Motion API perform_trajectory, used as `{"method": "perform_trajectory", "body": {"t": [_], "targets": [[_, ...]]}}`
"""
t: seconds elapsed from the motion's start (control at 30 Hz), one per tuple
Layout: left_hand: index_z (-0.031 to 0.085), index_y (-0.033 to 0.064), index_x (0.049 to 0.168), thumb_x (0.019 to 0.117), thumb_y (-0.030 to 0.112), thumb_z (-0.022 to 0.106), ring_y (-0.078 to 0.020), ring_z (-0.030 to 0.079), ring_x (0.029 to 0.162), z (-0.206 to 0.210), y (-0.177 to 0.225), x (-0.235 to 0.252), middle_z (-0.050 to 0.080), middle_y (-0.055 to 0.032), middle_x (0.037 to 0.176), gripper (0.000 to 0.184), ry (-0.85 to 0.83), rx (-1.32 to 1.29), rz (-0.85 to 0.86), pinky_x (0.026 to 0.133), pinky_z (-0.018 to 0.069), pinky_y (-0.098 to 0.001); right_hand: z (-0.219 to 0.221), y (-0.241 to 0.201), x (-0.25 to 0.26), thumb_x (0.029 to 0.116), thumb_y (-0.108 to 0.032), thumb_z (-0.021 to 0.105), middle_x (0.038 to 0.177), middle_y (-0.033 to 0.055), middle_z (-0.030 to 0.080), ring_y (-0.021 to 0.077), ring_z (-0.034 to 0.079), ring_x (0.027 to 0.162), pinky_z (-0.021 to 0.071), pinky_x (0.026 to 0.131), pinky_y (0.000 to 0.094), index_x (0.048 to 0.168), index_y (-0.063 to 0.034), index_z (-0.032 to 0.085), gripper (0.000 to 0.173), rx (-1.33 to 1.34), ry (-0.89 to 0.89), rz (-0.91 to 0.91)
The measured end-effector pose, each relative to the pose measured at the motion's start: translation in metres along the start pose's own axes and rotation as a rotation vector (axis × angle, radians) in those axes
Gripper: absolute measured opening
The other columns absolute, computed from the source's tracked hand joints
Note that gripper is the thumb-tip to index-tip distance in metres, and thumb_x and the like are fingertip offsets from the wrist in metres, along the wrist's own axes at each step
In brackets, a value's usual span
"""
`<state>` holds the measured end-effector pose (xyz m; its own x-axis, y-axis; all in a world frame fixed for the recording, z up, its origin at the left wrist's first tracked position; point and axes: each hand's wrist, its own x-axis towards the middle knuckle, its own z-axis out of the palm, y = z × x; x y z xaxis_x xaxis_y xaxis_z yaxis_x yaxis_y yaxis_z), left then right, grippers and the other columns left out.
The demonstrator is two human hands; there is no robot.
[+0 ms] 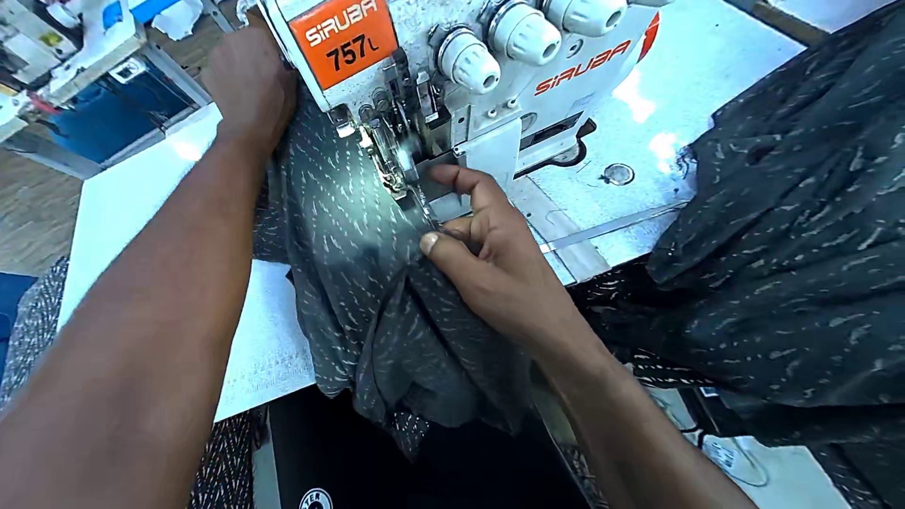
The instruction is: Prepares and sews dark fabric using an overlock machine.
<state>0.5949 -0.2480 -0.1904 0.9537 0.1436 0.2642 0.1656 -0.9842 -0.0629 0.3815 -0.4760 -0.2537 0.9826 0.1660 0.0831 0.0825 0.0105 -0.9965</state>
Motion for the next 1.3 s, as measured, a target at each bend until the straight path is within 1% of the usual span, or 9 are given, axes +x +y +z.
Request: {"method": "perform_trajectory", "body": {"t": [0.1,0.3,0.4,0.5,0.63,0.77,0.97,1.07,1.3], "targets": [[0.066,-0.0023,0.110,0.1019,0.038,0.031,-0.0487,0.066,0.111,0.012,-0.015,0.044,0.070,-0.0284,0.114,0.054,0.163,0.055,-0.024,0.081,0.0483,-0.0709,0.006,-0.009,0.005,0.0930,-0.010,0.059,0.066,-0.0021,0.064,0.0074,0.055,0.047,0.0476,0.043,0.0232,0.147,-0.0139,0.046,0.055,-0.039,0.082,0.017],[0.060,-0.0038,0.129,0.1017,0.032,0.052,-0.0288,0.062,0.121,-0.014,-0.041,0.018,0.065,-0.0224,0.125,0.046,0.231,-0.486,0.120,0.105,0.0469,-0.0484,0.009,-0.009,-0.018,0.0956,-0.015,0.057,0.058,-0.0057,0.055,0.0088,0.046,0.040,0.0408,0.035,0.0281,0.148,-0.0136,0.042,0.055,-0.340,0.170,-0.060],[0.046,0.0024,0.144,0.1111,0.032,0.042,-0.0169,0.059,0.121,-0.035,-0.074,-0.141,0.058,-0.0103,0.135,0.045,0.174,-0.836,0.280,0.104,0.0507,-0.0389,-0.026,0.012,-0.057,0.0956,-0.026,0.060,0.064,-0.0102,0.061,0.0039,0.053,0.047,0.0481,0.040,0.0259,0.135,-0.0174,0.053,0.041,-0.330,-0.001,-0.119],[0.060,0.0207,0.119,0.1068,0.032,0.055,-0.0027,0.065,0.084,-0.014,-0.081,-0.351,0.067,0.0105,0.100,0.017,0.063,-1.118,-0.043,0.074,0.0573,-0.0235,-0.086,0.032,-0.092,0.0972,-0.046,0.066,0.080,-0.0118,0.066,-0.0007,0.063,0.068,0.0566,0.058,0.0231,0.110,-0.0223,0.067,0.027,-0.122,-0.491,-0.041],[0.020,-0.0050,0.158,0.0773,0.053,0.084,-0.0244,0.054,0.134,0.060,-0.063,-0.457,0.040,-0.0230,0.156,0.119,-0.360,-1.173,-0.451,0.105,0.0537,-0.0398,-0.113,0.033,-0.090,0.0870,-0.049,0.071,0.066,-0.0135,0.064,-0.0012,0.062,0.059,0.0540,0.052,0.0261,0.081,-0.0243,0.071,0.026,-0.457,-0.739,0.126],[0.048,-0.0096,0.138,0.0715,0.028,0.088,-0.0157,0.067,0.113,0.107,-0.042,-0.414,0.067,-0.0163,0.125,0.086,-0.350,-1.250,-0.415,0.098,0.0580,-0.0339,-0.099,0.024,-0.080,0.0919,-0.044,0.070,0.075,-0.0129,0.069,-0.0018,0.065,0.067,0.0571,0.057,0.0210,0.090,-0.0222,0.074,0.023,-0.267,-0.716,-0.037],[0.068,0.0010,0.112,0.0771,0.027,0.082,-0.0046,0.071,0.091,-0.033,-0.155,-0.338,0.074,0.0010,0.099,0.046,-0.298,-0.763,0.022,0.083,0.0615,-0.0310,-0.135,0.031,-0.124,0.0877,-0.053,0.075,0.079,-0.0146,0.069,-0.0053,0.065,0.070,0.0561,0.060,0.0186,0.095,-0.0245,0.071,0.030,-0.115,-0.648,0.028],[0.065,-0.0072,0.092,0.0783,0.024,0.065,-0.0420,0.064,0.059,-0.092,-0.205,-0.259,0.063,-0.0233,0.070,0.034,0.073,-0.123,0.489,0.050,0.0463,-0.0612,-0.137,0.033,-0.142,0.0820,-0.038,0.079,0.089,-0.0073,0.071,0.0022,0.067,0.082,0.0586,0.072,0.0293,0.104,-0.0166,0.071,0.032,-0.243,-1.055,0.294],[0.050,-0.0020,0.144,0.0853,0.008,0.075,-0.0593,0.057,0.111,-0.089,-0.214,-0.147,0.058,-0.0362,0.126,0.065,0.039,0.326,0.764,0.094,0.0418,-0.0734,-0.104,0.054,-0.169,0.0859,-0.054,0.075,0.094,0.0269,0.068,0.0473,0.066,0.093,0.0497,0.079,0.0696,0.099,0.0024,0.068,0.058,-0.998,-1.028,0.653]]}}
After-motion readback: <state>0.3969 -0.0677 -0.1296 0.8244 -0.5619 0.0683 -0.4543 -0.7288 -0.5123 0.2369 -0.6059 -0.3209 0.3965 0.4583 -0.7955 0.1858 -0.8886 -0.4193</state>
